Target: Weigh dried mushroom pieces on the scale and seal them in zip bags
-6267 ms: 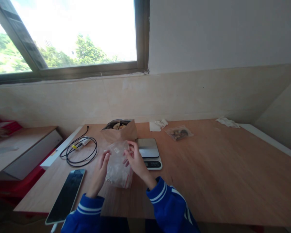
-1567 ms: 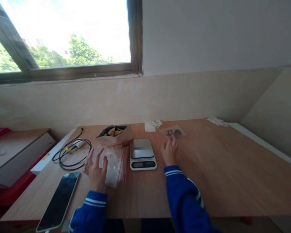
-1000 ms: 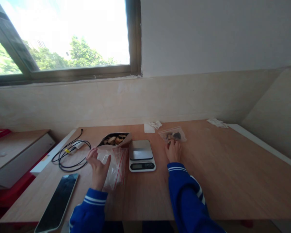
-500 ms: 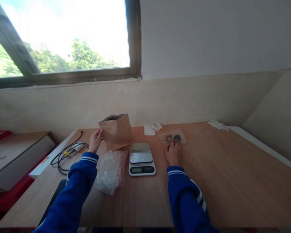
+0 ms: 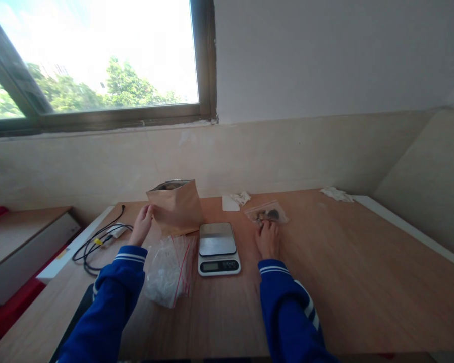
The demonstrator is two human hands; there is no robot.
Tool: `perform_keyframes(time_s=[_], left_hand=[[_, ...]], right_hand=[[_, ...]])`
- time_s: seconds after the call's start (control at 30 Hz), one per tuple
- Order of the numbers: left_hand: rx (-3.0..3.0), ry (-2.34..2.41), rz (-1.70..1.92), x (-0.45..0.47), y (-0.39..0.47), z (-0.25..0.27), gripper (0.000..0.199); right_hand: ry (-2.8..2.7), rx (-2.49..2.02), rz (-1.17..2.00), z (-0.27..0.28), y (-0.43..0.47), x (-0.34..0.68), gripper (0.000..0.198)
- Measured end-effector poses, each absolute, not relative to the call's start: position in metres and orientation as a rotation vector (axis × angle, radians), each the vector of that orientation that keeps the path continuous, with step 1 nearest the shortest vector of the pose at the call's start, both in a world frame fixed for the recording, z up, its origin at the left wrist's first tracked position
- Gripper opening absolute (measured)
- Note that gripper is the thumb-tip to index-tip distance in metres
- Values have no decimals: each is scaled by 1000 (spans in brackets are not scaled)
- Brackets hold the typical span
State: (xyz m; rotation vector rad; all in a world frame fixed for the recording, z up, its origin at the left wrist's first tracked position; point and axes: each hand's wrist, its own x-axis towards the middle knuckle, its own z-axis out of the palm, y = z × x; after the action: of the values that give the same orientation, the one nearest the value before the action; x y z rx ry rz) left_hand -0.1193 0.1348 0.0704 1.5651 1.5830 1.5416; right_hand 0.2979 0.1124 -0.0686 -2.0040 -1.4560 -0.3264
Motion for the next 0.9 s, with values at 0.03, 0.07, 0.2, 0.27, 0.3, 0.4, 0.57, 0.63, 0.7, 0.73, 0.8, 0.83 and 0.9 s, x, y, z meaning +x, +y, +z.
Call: perform_keyframes(time_s=[0.03,0.07,0.2,0.27,0.3,0.4,0.57,0.63,0.7,0.73,0.8,0.83,0.9], left_hand=[[1576,1579,1564,-119,132,69,37],[1578,1562,1584,-118,130,68,37],[1530,1521,1646,-115,122,69,44],[1515,1594,1668,-113,113,74,47],[1517,1647,1677,-111,106,76,48],[1541,1768,1720,-102,70,83,45],[1443,1593,1607,-69,1,75,32],[1451,1517,1515,-49,-16,65,31],[1496,1406,1433,-26,-27,54,32],[1539,1330,1382,-13,-30,50,33],[1677,1191,1301,11,-35,44,38],[1755,1140,1267,22,-37,43,41],[1883,1053,1180,40,-40,45,50]], right_hand=[[-1449,-1995,-331,-68,112,298,26],[-1446,-1989,-335,-68,112,298,26],[-1428,-1935,-351,-66,113,299,25],[-1391,-1860,-359,-64,112,299,25],[-1360,-1812,-361,-63,111,299,25],[-1236,-1663,-373,-61,106,299,28],[-1130,-1548,-338,-54,92,299,39],[-1107,-1496,-294,-47,84,296,40],[-1020,-1433,-252,-35,73,287,38],[-955,-1396,-223,-28,66,281,36],[-806,-1299,-135,-11,49,265,35],[-742,-1244,-76,-1,40,256,34],[-637,-1173,7,19,20,237,33]])
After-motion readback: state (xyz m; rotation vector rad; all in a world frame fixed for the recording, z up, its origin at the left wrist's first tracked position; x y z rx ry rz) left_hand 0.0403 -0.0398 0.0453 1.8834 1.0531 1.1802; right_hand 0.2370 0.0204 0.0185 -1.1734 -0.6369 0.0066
